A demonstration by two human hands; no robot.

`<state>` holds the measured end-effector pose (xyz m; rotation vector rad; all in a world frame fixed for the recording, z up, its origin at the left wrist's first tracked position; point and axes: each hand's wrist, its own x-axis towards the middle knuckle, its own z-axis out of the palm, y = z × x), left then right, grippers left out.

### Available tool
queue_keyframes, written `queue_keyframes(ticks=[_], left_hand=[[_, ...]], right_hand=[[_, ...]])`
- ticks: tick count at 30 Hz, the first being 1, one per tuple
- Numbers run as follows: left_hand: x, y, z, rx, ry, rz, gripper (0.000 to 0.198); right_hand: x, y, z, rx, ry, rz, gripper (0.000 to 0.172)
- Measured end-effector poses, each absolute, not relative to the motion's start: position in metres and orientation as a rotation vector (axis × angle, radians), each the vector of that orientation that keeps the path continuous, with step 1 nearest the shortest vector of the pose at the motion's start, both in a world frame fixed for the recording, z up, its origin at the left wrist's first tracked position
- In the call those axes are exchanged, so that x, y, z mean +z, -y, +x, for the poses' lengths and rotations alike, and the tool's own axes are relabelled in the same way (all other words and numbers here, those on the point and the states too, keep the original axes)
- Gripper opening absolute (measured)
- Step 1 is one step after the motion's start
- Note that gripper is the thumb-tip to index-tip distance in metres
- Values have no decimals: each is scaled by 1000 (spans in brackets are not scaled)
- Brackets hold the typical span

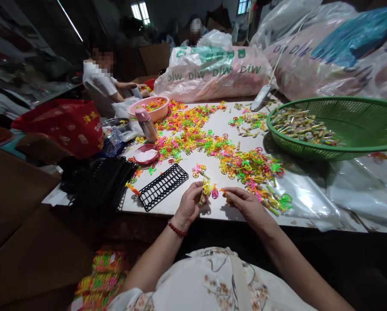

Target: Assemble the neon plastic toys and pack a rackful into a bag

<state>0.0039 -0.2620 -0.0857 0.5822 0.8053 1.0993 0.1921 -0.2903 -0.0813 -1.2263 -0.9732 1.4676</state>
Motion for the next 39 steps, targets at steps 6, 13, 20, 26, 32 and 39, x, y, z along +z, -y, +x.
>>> queue_keyframes(ticks=[6, 13, 20, 26, 32, 39], left_hand=[[-73, 273, 3, 974, -625, 579, 47], [-66, 283, 4, 930, -644, 645, 50], [-75, 284, 10, 939, -616, 623, 42], [-89, 281, 19, 1142, -840, 755, 34], [-94, 282, 22, 1125, -805, 788, 29], [-90, 287, 21, 1066, -827, 744, 38]], right_hand=[[-70, 291, 183, 1421, 894, -1189, 36], [-66, 294, 172, 1511, 821, -1084, 36], [-63, 297, 164, 1488, 918, -1104, 35], [-70, 296, 165, 1518, 848, -1073, 31], [-75, 297, 166, 1611, 746, -995, 26], [-77, 296, 169, 1603, 740, -1062, 25]])
